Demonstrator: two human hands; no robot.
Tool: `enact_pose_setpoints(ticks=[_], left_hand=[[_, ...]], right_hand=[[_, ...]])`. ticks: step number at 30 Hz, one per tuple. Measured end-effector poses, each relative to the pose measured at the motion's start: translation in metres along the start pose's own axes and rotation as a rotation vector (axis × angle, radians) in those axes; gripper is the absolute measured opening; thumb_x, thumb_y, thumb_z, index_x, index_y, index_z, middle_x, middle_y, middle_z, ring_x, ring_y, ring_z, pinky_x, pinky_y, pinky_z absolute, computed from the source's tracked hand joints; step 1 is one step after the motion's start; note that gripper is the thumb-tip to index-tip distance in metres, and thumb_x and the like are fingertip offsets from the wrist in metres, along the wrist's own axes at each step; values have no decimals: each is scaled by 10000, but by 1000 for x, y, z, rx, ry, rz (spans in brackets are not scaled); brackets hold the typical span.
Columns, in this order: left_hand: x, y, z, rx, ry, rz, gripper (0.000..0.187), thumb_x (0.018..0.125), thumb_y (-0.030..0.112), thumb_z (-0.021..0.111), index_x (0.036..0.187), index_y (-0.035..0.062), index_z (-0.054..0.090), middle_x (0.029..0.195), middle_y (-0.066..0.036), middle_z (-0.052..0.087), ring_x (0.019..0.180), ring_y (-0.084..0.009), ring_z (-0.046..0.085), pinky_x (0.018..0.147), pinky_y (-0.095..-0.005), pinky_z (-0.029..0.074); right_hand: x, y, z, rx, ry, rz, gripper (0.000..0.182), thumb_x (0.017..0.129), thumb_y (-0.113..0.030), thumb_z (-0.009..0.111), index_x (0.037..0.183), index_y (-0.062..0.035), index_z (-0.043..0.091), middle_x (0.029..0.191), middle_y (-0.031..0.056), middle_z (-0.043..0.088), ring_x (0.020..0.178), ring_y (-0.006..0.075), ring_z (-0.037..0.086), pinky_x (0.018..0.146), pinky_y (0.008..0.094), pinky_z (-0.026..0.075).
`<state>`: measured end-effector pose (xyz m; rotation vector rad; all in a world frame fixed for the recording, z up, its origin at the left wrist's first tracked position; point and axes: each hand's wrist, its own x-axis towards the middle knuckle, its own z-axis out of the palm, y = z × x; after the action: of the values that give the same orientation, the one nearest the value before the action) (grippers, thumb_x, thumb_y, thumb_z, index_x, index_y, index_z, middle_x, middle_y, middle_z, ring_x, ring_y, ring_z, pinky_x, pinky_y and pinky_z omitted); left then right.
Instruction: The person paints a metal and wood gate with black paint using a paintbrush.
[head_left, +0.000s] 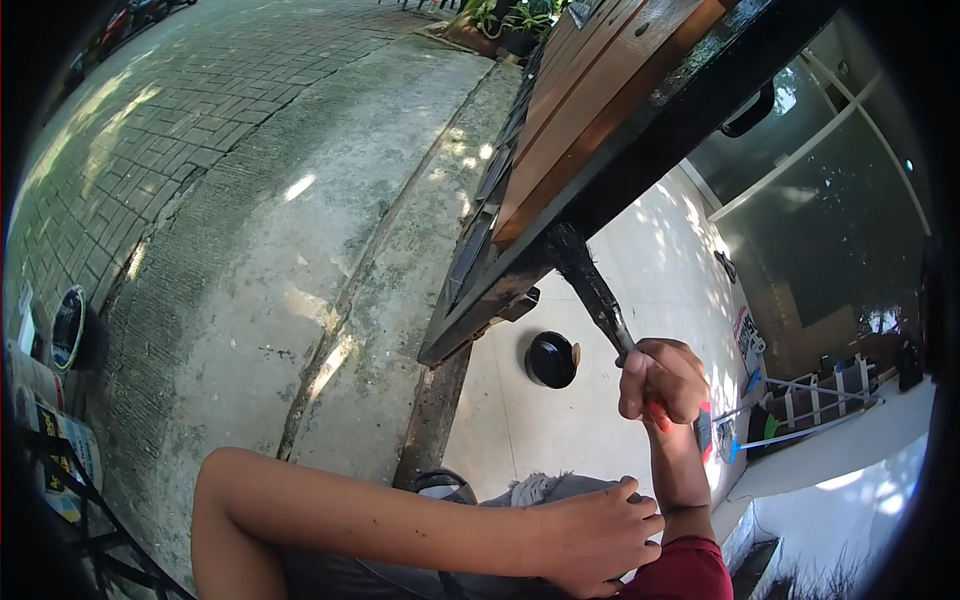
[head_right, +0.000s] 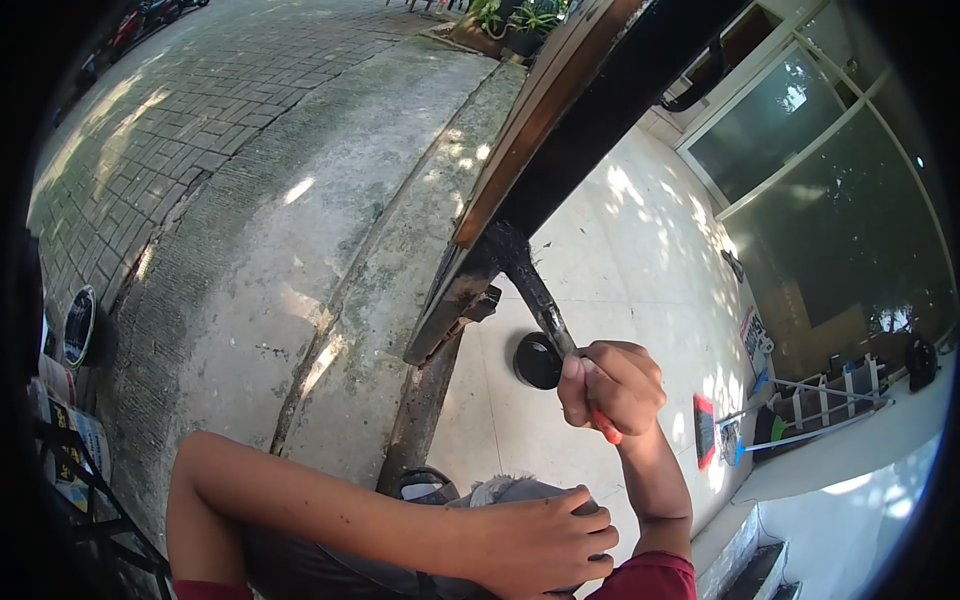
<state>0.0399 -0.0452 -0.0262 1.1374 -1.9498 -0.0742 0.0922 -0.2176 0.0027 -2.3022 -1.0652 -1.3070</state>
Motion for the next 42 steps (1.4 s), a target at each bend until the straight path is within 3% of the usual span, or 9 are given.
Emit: enact_pose_setpoints(ticks=[20, 22, 25, 28, 31, 34, 37, 40, 42], left_hand=[[-5, -13, 32, -75, 16, 15, 374, 766, 447, 655, 1037, 194, 608, 1093, -4, 536, 1036, -168, 501, 902, -414, 353], [-2, -26, 76, -1508, 204, 13, 409, 780, 493, 636, 1063, 202, 586, 1118, 13, 507, 1037, -151, 484, 906, -405, 330], [-7, -11, 20, -148, -49, 24, 443, 825, 522, 582, 1116, 189, 558, 1122, -2, 496, 1040, -163, 475, 934, -432, 321], [-3, -20, 64, -1467, 125, -86, 487, 807, 559, 577, 1142, 206, 552, 1120, -1, 499, 1024, -154, 471, 908, -424, 328], [-7, -8, 10, -73, -60, 44, 444, 901, 528, 515, 1147, 160, 543, 1114, -40, 497, 1102, -214, 486, 929, -474, 374], [-3, -19, 59, -1292, 119, -55, 453, 898, 554, 520, 1126, 164, 551, 1120, -39, 490, 1121, -227, 497, 897, -472, 396], [-2, -4, 2, 27, -128, 29, 466, 866, 562, 545, 1116, 169, 553, 1123, -43, 487, 1089, -231, 508, 889, -461, 389], [-1, -18, 61, -1548, 132, -128, 507, 740, 582, 622, 1089, 217, 579, 1122, -15, 495, 1024, -175, 496, 853, -412, 351], [-4, -14, 39, -802, 72, -34, 502, 750, 577, 616, 1090, 209, 580, 1119, -21, 499, 1042, -184, 489, 867, -417, 347]], right_hand=[[-11, -8, 1, -38, -149, -45, 290, 731, 128, 642, 722, -45, 410, 562, 51, 503, 401, 178, 503, 352, 292, 393], [-21, -3, 8, -80, -151, -34, 288, 725, 135, 647, 734, -43, 421, 567, 51, 515, 405, 174, 500, 357, 296, 404], [-15, -12, 9, -17, -281, -41, 275, 734, 130, 643, 749, -50, 437, 564, 45, 527, 401, 162, 496, 362, 295, 409], [-28, -3, 8, -27, -68, -4, 284, 734, 125, 652, 777, -54, 435, 589, 57, 544, 410, 175, 516, 367, 298, 412], [-27, -8, 8, -24, -345, -58, 285, 734, 123, 651, 784, -52, 431, 563, 48, 509, 407, 179, 517, 362, 290, 400], [-28, -5, -2, -82, -90, -38, 283, 730, 118, 654, 783, -53, 436, 562, 47, 505, 412, 179, 521, 360, 287, 398], [-22, -6, 6, -42, -282, -29, 275, 722, 125, 651, 744, -53, 442, 554, 17, 451, 409, 179, 506, 357, 295, 375], [-14, -5, -1, 35, -189, -42, 281, 726, 132, 656, 710, -54, 446, 556, 32, 473, 408, 176, 502, 369, 302, 413], [-24, 4, 2, -10, 26, 14, 273, 732, 126, 670, 704, -44, 458, 547, 45, 488, 401, 179, 504, 373, 308, 429]])
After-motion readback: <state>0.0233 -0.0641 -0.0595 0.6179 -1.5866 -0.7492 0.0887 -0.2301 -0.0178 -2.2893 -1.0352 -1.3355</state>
